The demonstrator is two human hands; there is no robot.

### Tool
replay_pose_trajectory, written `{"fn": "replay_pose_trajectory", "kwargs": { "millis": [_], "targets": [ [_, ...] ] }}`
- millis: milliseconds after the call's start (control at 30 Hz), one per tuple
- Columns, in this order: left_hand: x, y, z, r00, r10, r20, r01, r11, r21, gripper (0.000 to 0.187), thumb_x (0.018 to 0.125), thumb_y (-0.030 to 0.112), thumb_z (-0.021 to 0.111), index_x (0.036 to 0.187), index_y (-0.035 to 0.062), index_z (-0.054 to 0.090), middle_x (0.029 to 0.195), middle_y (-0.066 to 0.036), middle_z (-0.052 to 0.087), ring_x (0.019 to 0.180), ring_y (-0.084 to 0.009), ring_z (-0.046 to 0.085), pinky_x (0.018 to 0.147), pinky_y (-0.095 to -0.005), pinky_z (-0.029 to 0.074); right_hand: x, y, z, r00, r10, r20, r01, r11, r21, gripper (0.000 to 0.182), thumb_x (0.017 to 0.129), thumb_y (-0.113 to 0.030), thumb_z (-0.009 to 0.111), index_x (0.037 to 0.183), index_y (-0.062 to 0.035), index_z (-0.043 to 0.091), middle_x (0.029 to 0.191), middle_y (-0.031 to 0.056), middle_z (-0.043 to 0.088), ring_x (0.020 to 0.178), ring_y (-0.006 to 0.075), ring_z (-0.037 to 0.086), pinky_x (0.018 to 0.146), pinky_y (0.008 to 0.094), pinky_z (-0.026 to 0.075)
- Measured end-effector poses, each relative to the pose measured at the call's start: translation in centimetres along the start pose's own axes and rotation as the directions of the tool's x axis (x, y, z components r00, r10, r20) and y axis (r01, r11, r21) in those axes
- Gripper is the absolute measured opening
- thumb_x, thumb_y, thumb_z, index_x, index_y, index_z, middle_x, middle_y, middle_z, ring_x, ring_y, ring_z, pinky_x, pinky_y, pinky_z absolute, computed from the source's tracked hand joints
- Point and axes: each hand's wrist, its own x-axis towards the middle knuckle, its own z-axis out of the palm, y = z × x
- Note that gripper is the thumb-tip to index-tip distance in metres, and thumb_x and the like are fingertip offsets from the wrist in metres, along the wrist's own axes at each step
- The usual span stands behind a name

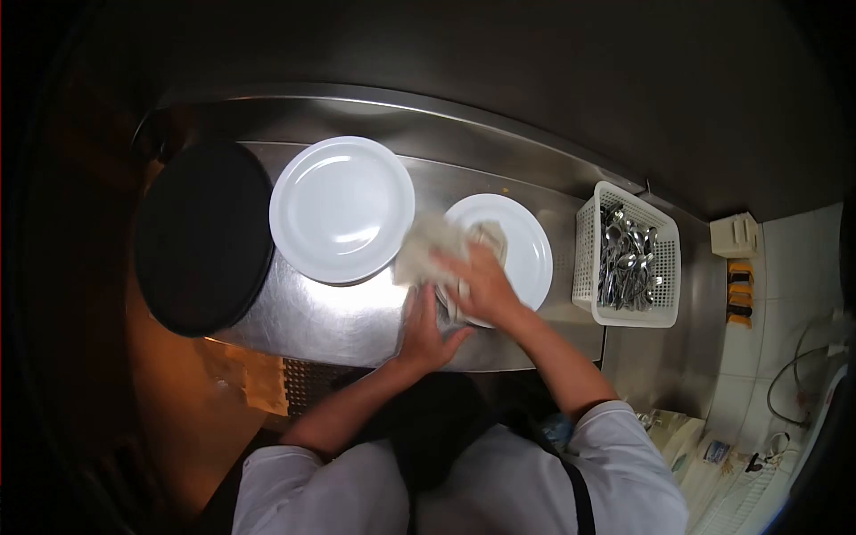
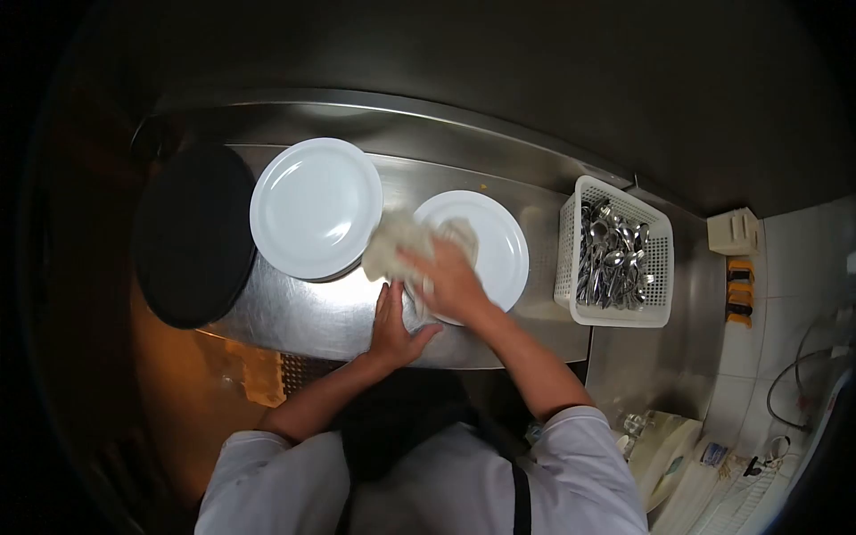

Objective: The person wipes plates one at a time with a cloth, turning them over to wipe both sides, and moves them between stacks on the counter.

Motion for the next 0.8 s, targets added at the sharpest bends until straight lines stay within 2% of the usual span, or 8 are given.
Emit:
{"fn": "replay_pose_trajectory", "kwargs": {
  "millis": [67,133,267,333,433,633,767,800],
  "targets": [
    [-1.0,-1.4,-0.5,0.989,0.150,0.000,-0.150,0.986,-0.079,0.086,0.078,0.024,0.080,0.143,-0.0081,0.035,0.146,-0.036,0.038,0.139,-0.0513,0.035,0.116,-0.0570,0.026,-4.2,0.0,-2.0,0.979,-0.135,0.152,0.103,0.974,0.200,0.053,0.075,-0.017,0.078,0.126,-0.0148,0.065,0.135,0.0280,0.054,0.129,0.0440,0.049,0.110,0.0537,0.037],
    [-0.9,-0.3,-1.5,0.945,0.274,-0.176,-0.309,0.927,-0.212,0.062,0.077,0.013,0.073,0.131,-0.0020,0.046,0.139,-0.031,0.049,0.134,-0.0483,0.043,0.113,-0.0562,0.031,-6.9,3.0,-5.8,0.963,-0.112,0.245,0.098,0.993,0.067,0.050,0.073,-0.016,0.078,0.122,-0.0135,0.067,0.135,0.0272,0.055,0.130,0.0424,0.049,0.112,0.0530,0.036],
    [0.5,1.4,-2.8,0.894,0.444,-0.069,-0.448,0.893,-0.056,0.045,0.077,0.018,0.079,0.116,0.0051,0.061,0.130,-0.015,0.060,0.126,-0.0370,0.053,0.111,-0.0538,0.033,-3.5,5.5,-5.5,0.983,-0.078,0.166,0.105,0.981,-0.162,0.048,0.071,-0.015,0.078,0.118,-0.0137,0.069,0.136,0.0252,0.056,0.132,0.0398,0.049,0.114,0.0515,0.035],
    [2.2,3.1,-2.1,0.857,0.508,0.088,-0.514,0.853,0.089,0.039,0.074,0.022,0.084,0.107,0.0099,0.066,0.123,-0.008,0.066,0.119,-0.0302,0.059,0.113,-0.0530,0.031,0.9,3.7,-4.4,0.929,-0.273,0.250,0.279,0.960,0.011,0.038,0.074,-0.017,0.077,0.111,-0.0127,0.070,0.134,0.0228,0.057,0.135,0.0402,0.046,0.117,0.0525,0.033],
    [3.4,2.3,-0.6,0.885,0.456,0.094,-0.464,0.849,0.251,0.036,0.072,0.030,0.085,0.100,0.0134,0.071,0.118,-0.003,0.068,0.114,-0.0228,0.062,0.114,-0.0527,0.029,2.6,8.0,-3.6,0.958,-0.260,0.122,0.276,0.950,-0.144,0.041,0.074,-0.018,0.078,0.114,-0.0138,0.069,0.128,0.0219,0.058,0.132,0.0396,0.048,0.113,0.0528,0.036],
    [3.7,2.7,-0.3,0.903,0.427,0.042,-0.426,0.883,0.196,0.032,0.068,0.029,0.087,0.091,0.0114,0.074,0.105,-0.003,0.073,0.105,-0.0206,0.065,0.114,-0.0540,0.030,-5.8,7.4,-7.1,0.950,0.293,-0.111,-0.311,0.836,-0.453,0.045,0.075,-0.022,0.075,0.119,-0.0156,0.068,0.112,0.0201,0.059,0.106,0.0387,0.055,0.095,0.0504,0.042],
    [3.4,2.1,0.2,0.914,0.405,0.039,-0.406,0.903,0.138,0.040,0.065,0.019,0.088,0.098,0.0078,0.069,0.107,-0.007,0.070,0.108,-0.0246,0.063,0.114,-0.0549,0.029,-9.6,-1.3,-2.6,0.944,0.235,-0.233,-0.318,0.840,-0.439,0.047,0.073,-0.022,0.076,0.118,-0.0110,0.069,0.107,0.0193,0.060,0.100,0.0340,0.056,0.091,0.0463,0.041],
    [3.8,2.4,-0.3,0.942,0.316,0.111,-0.328,0.936,0.126,0.043,0.065,0.015,0.087,0.102,0.0071,0.066,0.108,-0.008,0.068,0.108,-0.0273,0.062,0.115,-0.0554,0.028,-9.4,-3.7,-1.3,0.938,0.239,-0.251,-0.308,0.907,-0.286,0.045,0.074,-0.020,0.076,0.118,-0.0094,0.069,0.106,0.0184,0.060,0.099,0.0342,0.056,0.090,0.0464,0.042]
  ]
}}
